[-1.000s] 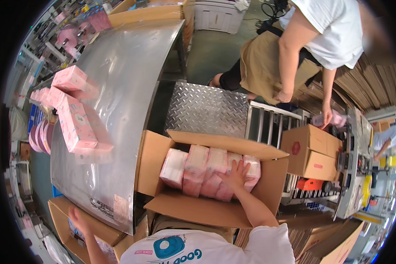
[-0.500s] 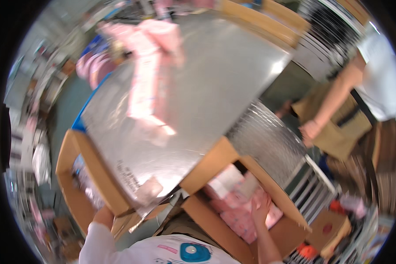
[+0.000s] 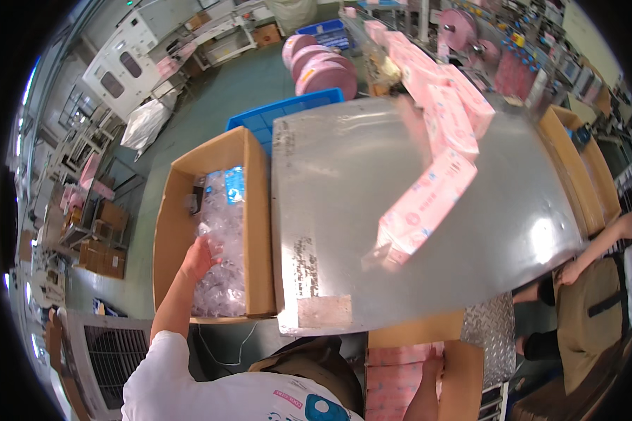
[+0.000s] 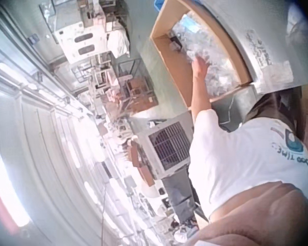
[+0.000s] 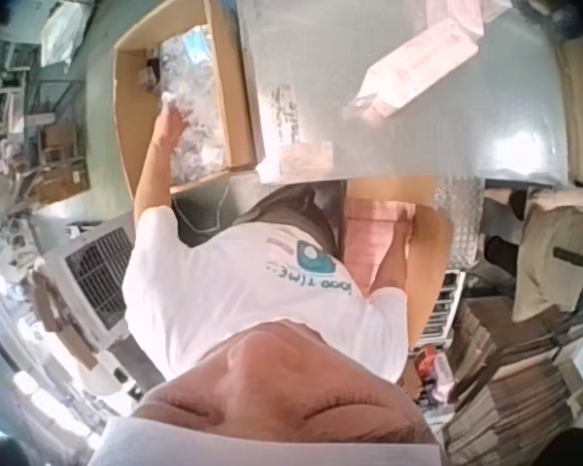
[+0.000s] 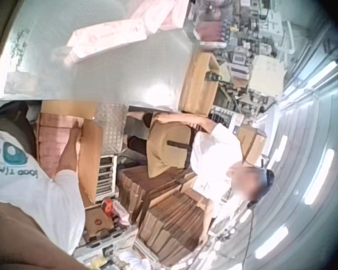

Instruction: The person packs packages of paper products into cardboard boxes, arranges the items by hand to fit the boxes, and moves the filled boxes onto a conveyor belt for sealing.

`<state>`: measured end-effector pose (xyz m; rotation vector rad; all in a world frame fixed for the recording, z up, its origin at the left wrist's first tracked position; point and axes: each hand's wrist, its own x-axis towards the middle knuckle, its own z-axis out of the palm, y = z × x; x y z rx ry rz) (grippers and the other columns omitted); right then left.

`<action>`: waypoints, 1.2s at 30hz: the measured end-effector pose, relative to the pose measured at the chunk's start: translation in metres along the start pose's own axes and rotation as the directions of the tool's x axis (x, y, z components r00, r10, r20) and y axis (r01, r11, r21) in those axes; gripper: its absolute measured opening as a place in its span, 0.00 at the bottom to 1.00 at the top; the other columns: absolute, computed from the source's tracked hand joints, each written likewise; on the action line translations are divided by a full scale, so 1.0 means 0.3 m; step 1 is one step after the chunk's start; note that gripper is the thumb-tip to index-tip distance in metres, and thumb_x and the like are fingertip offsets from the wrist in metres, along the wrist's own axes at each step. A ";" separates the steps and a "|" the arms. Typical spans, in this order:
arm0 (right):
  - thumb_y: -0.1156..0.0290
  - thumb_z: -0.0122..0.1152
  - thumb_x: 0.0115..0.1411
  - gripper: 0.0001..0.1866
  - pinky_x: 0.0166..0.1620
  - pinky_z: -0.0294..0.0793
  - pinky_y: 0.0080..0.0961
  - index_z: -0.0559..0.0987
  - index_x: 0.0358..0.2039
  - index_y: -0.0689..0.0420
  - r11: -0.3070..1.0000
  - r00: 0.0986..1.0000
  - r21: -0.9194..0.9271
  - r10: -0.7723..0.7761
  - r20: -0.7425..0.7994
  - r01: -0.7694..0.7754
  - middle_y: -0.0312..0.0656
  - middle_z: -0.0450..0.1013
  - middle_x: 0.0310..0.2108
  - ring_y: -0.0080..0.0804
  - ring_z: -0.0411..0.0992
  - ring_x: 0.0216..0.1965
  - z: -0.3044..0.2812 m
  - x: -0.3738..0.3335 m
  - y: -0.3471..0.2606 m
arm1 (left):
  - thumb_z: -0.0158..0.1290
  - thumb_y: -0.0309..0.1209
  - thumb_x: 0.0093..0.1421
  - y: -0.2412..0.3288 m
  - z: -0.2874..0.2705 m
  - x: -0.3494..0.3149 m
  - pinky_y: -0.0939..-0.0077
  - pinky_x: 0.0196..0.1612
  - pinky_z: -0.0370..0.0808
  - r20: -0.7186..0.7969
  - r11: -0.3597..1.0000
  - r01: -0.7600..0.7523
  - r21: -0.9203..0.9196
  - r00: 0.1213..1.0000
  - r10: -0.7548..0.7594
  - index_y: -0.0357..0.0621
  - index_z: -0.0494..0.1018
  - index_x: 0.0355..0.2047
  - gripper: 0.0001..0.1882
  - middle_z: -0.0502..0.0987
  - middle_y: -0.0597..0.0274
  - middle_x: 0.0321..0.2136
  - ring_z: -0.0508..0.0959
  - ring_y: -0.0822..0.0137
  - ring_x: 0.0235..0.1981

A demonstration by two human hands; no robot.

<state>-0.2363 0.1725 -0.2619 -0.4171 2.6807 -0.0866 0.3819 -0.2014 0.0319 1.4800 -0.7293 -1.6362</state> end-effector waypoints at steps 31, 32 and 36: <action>0.69 0.58 0.57 0.19 0.49 0.68 0.25 0.71 0.48 0.62 0.387 0.618 0.652 -0.769 -0.162 0.652 0.45 0.72 0.44 0.34 0.71 0.45 -1.226 -0.246 -0.819 | 0.56 0.46 0.44 0.132 1.270 -0.090 0.54 0.55 0.63 0.848 -0.206 -0.843 0.497 0.522 -0.092 0.47 0.46 0.63 0.48 0.57 0.42 0.56 0.63 0.45 0.55; 0.68 0.60 0.55 0.20 0.49 0.69 0.28 0.71 0.48 0.61 0.404 0.530 0.473 -0.831 -0.170 0.783 0.47 0.71 0.47 0.38 0.71 0.46 -1.267 -0.195 -0.911 | 0.57 0.46 0.44 0.157 1.217 -0.112 0.56 0.51 0.68 0.802 -0.248 -0.789 0.562 0.593 -0.070 0.48 0.46 0.63 0.49 0.59 0.40 0.53 0.68 0.44 0.51; 0.57 0.65 0.46 0.37 0.50 0.67 0.43 0.65 0.56 0.56 0.592 0.507 -0.058 -0.733 -0.453 0.804 0.53 0.63 0.54 0.51 0.66 0.50 -1.255 0.125 -1.201 | 0.56 0.52 0.47 0.253 1.084 -0.079 0.56 0.46 0.71 0.536 -0.035 -0.536 0.844 0.844 -0.011 0.41 0.38 0.63 0.54 0.58 0.33 0.52 0.69 0.41 0.48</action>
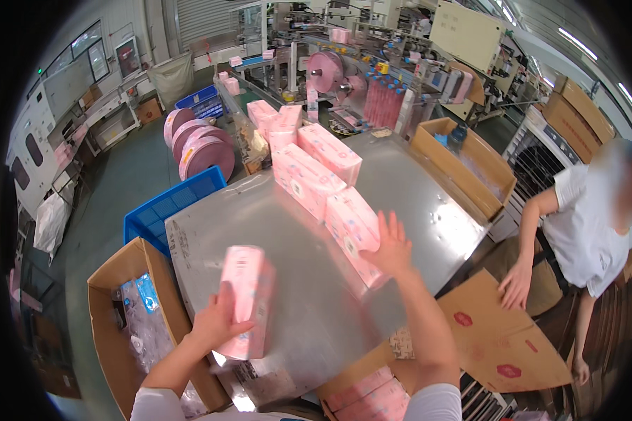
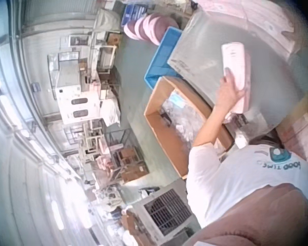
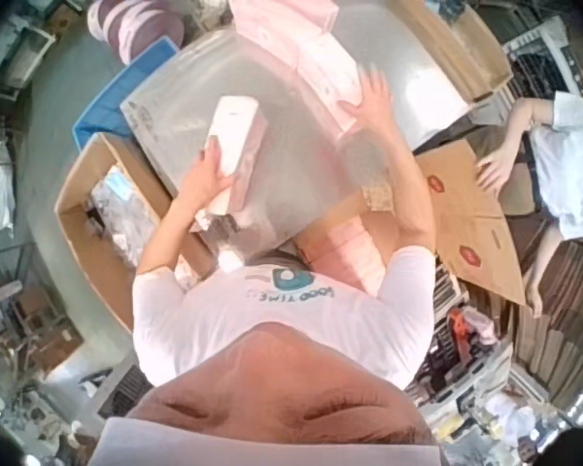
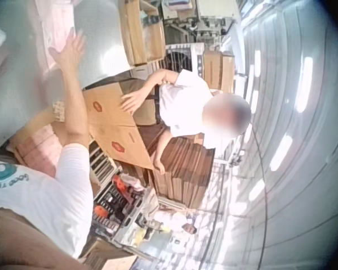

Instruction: The person packs packages of paper products into cardboard boxes, arranges the items by hand to fit the boxes, and moves the filled boxes onto a conveyor belt for sealing.

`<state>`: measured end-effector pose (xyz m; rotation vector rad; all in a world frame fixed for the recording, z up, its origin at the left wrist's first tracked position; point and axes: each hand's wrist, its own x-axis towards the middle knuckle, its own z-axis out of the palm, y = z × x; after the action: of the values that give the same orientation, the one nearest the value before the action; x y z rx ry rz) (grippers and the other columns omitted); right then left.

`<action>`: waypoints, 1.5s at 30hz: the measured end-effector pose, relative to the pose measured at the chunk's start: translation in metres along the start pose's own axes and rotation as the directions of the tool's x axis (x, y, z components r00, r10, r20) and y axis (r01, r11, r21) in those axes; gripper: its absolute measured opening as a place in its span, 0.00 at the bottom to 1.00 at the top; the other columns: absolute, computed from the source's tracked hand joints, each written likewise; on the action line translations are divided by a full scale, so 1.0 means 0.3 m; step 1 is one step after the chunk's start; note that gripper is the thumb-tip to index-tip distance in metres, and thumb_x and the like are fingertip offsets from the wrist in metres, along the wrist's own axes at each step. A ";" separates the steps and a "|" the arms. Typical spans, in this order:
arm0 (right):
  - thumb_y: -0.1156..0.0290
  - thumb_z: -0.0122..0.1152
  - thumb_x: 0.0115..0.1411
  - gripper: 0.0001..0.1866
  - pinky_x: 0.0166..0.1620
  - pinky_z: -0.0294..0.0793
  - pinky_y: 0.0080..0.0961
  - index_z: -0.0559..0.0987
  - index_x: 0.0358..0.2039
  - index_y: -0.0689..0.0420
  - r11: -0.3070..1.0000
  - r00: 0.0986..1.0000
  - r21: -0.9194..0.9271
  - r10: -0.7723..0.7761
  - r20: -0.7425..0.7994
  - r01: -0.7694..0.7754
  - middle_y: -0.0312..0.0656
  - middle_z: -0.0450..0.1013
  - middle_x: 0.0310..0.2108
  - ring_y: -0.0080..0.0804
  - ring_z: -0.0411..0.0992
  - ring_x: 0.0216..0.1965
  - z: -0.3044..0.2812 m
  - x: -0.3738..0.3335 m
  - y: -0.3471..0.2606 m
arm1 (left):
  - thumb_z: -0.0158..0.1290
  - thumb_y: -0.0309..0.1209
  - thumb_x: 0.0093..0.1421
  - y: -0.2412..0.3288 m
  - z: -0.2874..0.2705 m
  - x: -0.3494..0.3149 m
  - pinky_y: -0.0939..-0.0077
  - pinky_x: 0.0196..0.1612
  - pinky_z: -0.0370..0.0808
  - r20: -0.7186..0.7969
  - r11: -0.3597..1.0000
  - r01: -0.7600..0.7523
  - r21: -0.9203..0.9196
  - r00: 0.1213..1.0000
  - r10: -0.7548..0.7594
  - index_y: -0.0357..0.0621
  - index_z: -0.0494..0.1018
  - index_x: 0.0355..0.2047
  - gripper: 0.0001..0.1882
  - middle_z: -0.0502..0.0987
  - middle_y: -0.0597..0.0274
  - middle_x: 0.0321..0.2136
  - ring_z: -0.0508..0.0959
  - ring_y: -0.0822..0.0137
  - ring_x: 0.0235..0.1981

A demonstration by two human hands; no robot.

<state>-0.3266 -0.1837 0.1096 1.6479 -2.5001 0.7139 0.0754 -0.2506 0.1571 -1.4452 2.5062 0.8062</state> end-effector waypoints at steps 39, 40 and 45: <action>0.58 0.66 0.38 0.45 0.41 0.72 0.41 0.55 0.53 0.66 0.928 0.749 0.021 0.286 0.598 -0.371 0.56 0.71 0.37 0.54 0.71 0.39 0.025 -0.189 -0.439 | 0.60 0.28 0.49 -0.423 -0.081 0.348 0.68 0.58 0.60 0.187 0.428 0.071 -0.901 0.954 0.235 0.36 0.51 0.61 0.42 0.63 0.54 0.56 0.63 0.64 0.57; 0.57 0.65 0.41 0.43 0.42 0.71 0.41 0.57 0.53 0.66 0.953 0.729 0.049 0.195 0.656 -0.299 0.56 0.71 0.38 0.54 0.71 0.40 0.008 -0.187 -0.448 | 0.59 0.28 0.49 -0.468 -0.083 0.279 0.68 0.59 0.58 0.147 0.444 0.028 -0.895 0.960 0.236 0.36 0.49 0.61 0.43 0.61 0.51 0.57 0.61 0.61 0.58; 0.54 0.60 0.52 0.35 0.50 0.66 0.39 0.64 0.53 0.66 0.979 0.932 0.173 -0.164 0.323 0.113 0.56 0.67 0.48 0.52 0.66 0.49 0.091 0.173 -0.367 | 0.60 0.41 0.48 -0.483 -0.175 0.183 0.54 0.61 0.52 -0.466 0.945 -0.280 -0.171 0.868 0.173 0.32 0.50 0.60 0.45 0.57 0.42 0.58 0.57 0.46 0.60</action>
<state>-0.2460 -0.2743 0.1385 2.1421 -2.5608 0.6707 0.1751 -0.3767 0.1261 -1.5758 3.0658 0.9241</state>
